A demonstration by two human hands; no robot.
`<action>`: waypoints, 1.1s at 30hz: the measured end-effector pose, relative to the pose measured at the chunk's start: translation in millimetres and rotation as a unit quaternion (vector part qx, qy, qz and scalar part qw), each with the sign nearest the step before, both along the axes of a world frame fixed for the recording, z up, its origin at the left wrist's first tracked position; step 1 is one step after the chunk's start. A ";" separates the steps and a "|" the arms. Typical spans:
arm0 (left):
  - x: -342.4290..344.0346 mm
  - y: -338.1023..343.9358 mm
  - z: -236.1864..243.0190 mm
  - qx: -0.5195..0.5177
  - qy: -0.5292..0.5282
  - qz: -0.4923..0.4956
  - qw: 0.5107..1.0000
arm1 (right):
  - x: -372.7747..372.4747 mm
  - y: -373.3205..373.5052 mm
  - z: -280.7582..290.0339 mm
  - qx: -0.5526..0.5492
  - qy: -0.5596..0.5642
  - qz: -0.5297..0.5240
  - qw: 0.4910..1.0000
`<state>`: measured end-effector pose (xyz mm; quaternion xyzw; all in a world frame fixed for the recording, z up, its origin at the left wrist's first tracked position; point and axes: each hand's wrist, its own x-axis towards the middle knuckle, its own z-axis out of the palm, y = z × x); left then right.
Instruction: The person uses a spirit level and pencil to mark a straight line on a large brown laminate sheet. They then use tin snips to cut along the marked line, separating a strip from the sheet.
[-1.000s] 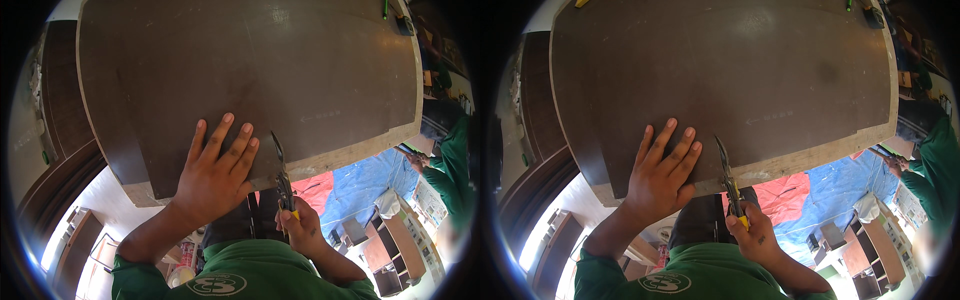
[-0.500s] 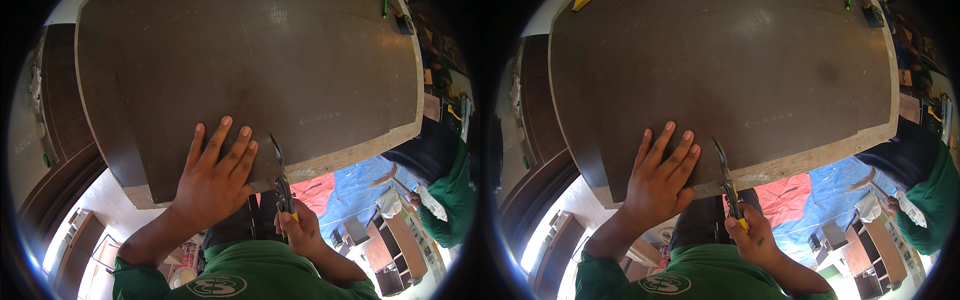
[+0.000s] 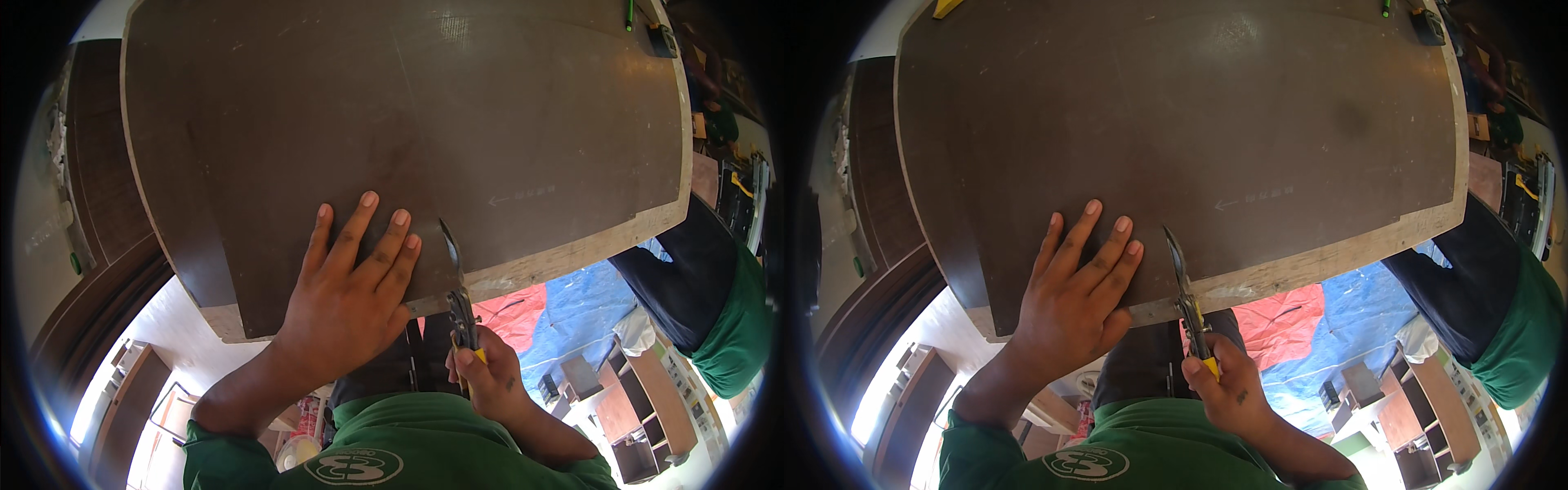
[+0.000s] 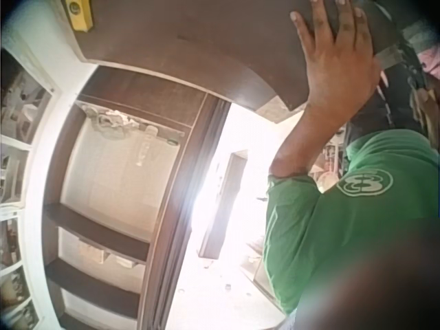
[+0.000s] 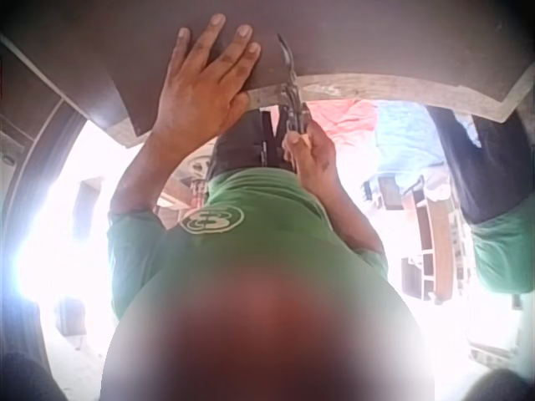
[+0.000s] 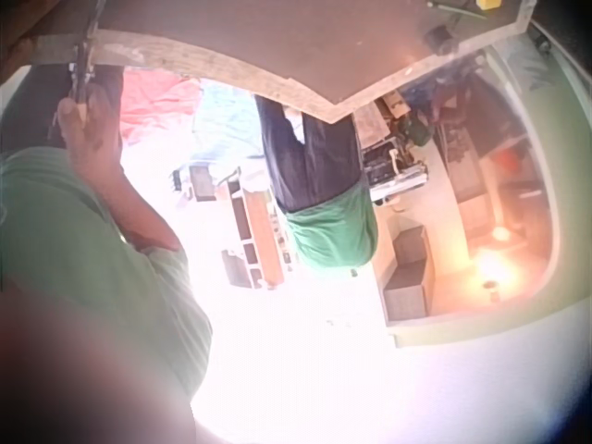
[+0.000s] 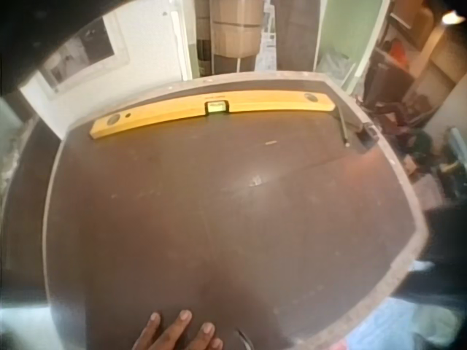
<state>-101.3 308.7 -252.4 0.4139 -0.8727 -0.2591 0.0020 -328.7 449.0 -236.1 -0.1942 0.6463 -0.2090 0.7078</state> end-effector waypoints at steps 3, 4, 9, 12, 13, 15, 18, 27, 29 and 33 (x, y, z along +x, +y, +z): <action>-0.1 -0.5 1.0 0.002 -0.001 -0.001 1.000 | 2.1 0.3 -1.3 0.003 0.000 -0.004 1.000; -0.1 -0.5 1.2 0.003 0.000 -0.001 1.000 | 2.4 0.1 -1.3 0.003 0.001 -0.003 1.000; 0.3 -0.9 1.6 0.003 0.006 0.001 1.000 | 0.3 -1.4 2.4 0.008 0.006 0.010 1.000; 0.8 -1.1 2.4 0.008 0.009 0.003 1.000 | 0.7 -1.3 3.9 0.008 0.015 0.012 1.000; 0.9 -1.1 2.7 0.010 0.010 0.003 1.000 | 1.6 -0.9 3.8 0.007 0.014 0.011 1.000; 1.1 -0.7 3.4 0.015 0.010 0.001 1.000 | 2.2 -0.5 3.5 0.006 0.015 0.009 1.000; 1.0 1.0 4.9 0.019 0.009 0.002 1.000 | 2.1 -0.2 3.3 0.007 0.015 0.011 1.000; 1.8 3.3 4.7 0.014 0.009 0.001 1.000 | 3.6 -2.7 4.5 0.017 0.016 0.018 1.000; 2.2 3.3 4.7 0.014 0.009 0.001 1.000 | 2.4 -3.4 6.4 0.019 0.020 0.023 0.999; 2.5 3.2 5.0 0.016 0.012 0.001 1.000 | 2.1 -4.8 7.7 0.015 0.021 0.024 0.999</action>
